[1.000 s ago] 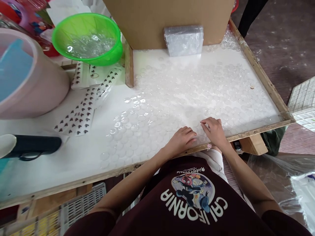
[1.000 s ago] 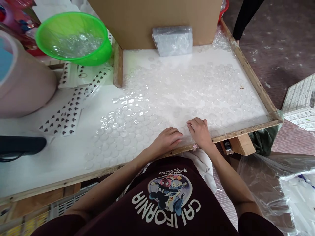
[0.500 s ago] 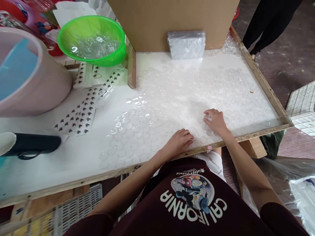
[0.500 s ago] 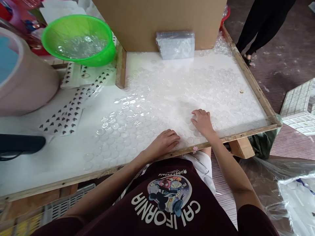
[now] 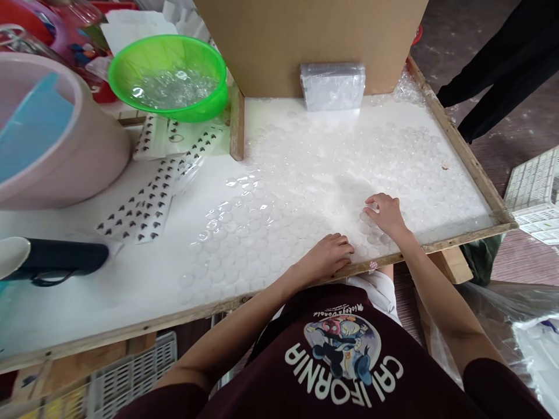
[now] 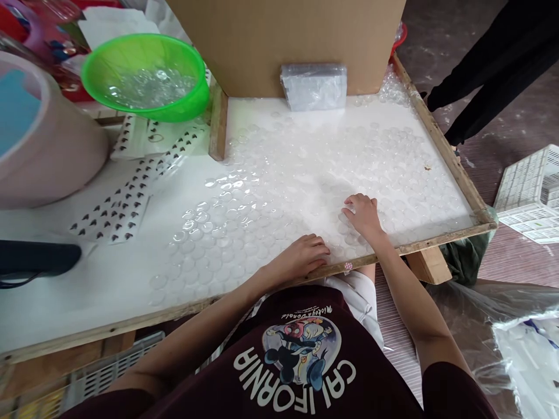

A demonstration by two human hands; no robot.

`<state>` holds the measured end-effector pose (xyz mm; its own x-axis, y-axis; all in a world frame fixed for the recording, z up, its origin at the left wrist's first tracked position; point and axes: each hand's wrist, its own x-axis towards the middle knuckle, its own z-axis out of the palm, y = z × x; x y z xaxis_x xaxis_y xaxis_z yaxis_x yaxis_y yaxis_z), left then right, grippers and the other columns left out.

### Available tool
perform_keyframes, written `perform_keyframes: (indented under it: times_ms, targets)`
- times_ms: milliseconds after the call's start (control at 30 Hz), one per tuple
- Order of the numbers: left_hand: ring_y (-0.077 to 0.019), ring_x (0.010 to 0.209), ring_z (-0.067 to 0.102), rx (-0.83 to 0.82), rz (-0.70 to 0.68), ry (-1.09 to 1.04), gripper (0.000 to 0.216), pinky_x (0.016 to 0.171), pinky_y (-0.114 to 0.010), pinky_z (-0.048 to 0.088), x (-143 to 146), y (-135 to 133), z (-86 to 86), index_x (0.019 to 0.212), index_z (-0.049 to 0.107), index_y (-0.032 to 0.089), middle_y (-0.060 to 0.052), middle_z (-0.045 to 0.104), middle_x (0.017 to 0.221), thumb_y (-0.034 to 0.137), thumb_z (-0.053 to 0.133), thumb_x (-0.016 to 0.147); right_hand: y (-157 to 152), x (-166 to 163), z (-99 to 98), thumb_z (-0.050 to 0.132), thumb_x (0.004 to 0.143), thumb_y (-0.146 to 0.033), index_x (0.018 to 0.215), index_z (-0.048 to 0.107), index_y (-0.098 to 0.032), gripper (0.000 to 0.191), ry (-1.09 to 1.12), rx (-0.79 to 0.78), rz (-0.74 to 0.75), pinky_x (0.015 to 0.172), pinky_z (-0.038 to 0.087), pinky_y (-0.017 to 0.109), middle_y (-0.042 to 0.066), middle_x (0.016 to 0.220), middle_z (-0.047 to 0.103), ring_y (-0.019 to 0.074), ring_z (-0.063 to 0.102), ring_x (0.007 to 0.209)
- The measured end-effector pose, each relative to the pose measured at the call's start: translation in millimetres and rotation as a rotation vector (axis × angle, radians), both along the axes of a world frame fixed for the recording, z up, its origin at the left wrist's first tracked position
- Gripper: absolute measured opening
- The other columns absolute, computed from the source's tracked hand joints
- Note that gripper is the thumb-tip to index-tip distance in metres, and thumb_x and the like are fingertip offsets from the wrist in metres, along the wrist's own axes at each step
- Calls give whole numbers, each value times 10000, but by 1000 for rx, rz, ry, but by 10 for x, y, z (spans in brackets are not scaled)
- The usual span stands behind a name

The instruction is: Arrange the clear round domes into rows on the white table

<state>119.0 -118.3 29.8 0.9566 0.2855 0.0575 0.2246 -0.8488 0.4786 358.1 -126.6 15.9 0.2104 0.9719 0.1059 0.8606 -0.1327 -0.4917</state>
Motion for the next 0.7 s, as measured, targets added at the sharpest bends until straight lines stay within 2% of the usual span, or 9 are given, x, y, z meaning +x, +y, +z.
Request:
perform_keyframes:
  times_ms: [100,200,433,600,700]
  targets:
    - [-205,916,581,17,47,29,64,848,-338,461,-23,14,-44,936,648,180,-56,639,946,156,589,926,-3,9,18,552,910,-273,935,658,-216,123,-50,50,7,888,360,423,88,1037,689,259,622,946]
    - [-210,937,573,31,93,51,73,862,-339,446,-49,33,-51,937,641,170,-62,641,968,148,571,943,-69,-22,76,506,947,-284,970,661,-217,170,-79,82,46,884,347,411,85,1056,693,252,619,940]
    - [-217,921,578,24,242,40,132,818,-341,453,-101,51,-68,986,640,157,-68,650,952,103,527,946,-250,-167,50,525,966,-302,993,656,-216,159,-195,10,189,888,322,418,85,1046,708,267,611,989]
    - [-222,949,578,-7,206,-2,98,846,-350,462,-154,42,-73,1013,642,161,-70,650,999,218,599,946,-203,-175,18,506,951,-231,1008,649,-210,156,-135,13,145,887,325,419,89,1044,717,271,615,985]
    - [-226,969,569,-10,175,4,160,868,-352,459,-167,20,-63,1031,645,161,-73,645,1026,277,653,921,-163,-180,28,502,935,-216,1025,650,-215,174,-40,-4,111,913,329,429,68,971,733,247,642,895]
